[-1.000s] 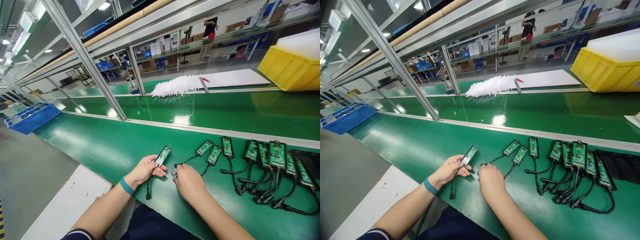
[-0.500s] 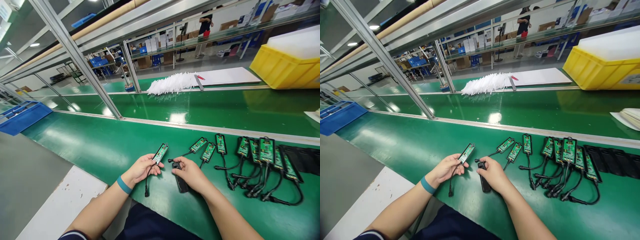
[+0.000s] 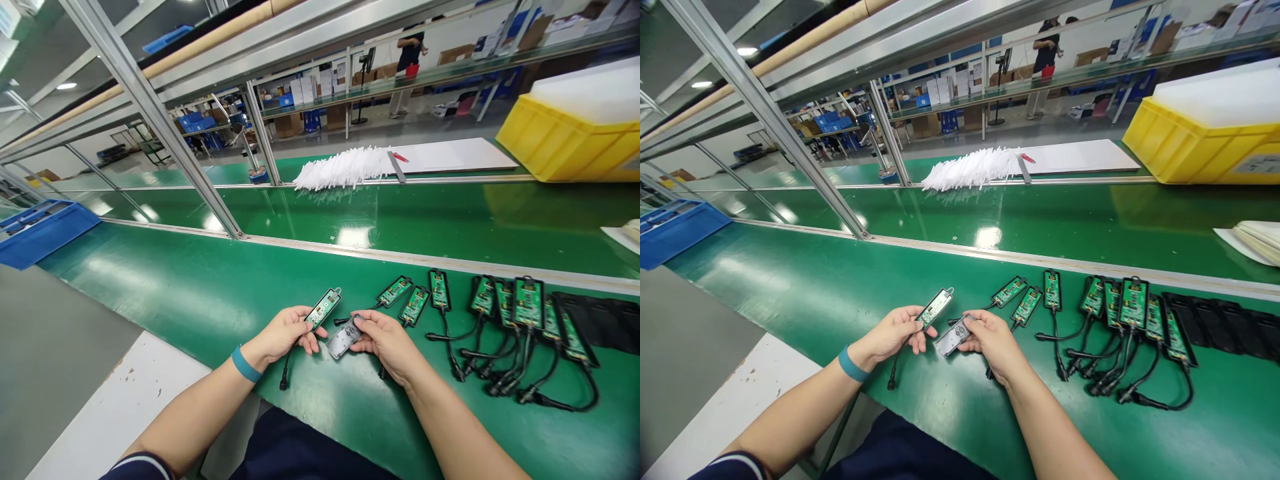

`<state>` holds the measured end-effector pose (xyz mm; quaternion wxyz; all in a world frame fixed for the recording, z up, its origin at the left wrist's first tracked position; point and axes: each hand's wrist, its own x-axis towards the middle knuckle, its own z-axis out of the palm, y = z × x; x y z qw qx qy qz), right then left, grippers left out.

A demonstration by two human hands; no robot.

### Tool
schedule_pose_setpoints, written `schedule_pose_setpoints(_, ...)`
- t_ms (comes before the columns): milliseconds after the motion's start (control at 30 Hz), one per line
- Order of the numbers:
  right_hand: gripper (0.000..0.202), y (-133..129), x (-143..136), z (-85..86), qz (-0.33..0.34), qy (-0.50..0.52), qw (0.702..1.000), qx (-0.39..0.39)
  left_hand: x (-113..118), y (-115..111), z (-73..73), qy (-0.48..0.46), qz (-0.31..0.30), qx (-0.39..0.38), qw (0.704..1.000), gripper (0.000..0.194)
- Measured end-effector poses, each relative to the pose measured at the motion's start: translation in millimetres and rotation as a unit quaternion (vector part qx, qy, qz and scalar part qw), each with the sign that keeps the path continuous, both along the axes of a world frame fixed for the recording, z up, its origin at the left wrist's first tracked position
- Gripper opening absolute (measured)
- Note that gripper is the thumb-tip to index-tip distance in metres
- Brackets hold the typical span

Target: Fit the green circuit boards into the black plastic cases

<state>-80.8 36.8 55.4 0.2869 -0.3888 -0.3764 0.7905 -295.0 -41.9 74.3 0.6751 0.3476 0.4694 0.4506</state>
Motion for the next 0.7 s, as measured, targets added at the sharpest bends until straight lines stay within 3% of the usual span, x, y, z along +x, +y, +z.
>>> schedule_pose_setpoints(233,0.019,-1,-2,-0.6,-0.019,-0.003,0.999,-0.035,2,6,0.1,0.001,0.012,-0.006,1.0,0.039)
schedule_pose_setpoints(367,0.025,-2,-3,-0.5,-0.032,0.007,0.998,-0.045,4,6,0.5,0.102,0.019,0.027,0.994,0.044)
schedule_pose_setpoints(433,0.025,-3,-4,0.1,-0.036,0.018,0.998,-0.053,8,2,3.0,0.208,0.021,0.077,0.975,0.042)
schedule_pose_setpoints(533,0.023,-4,-4,0.4,-0.039,0.038,0.997,-0.063,17,-6,8.4,0.362,0.023,0.178,0.915,0.036)
schedule_pose_setpoints(600,0.02,-4,-4,-0.1,-0.036,0.056,0.996,-0.066,23,-10,10.6,0.418,0.013,0.232,0.878,0.035)
schedule_pose_setpoints(700,0.018,-5,-5,-1.0,-0.029,0.087,0.994,-0.068,27,-12,9.8,0.448,-0.007,0.269,0.853,0.036)
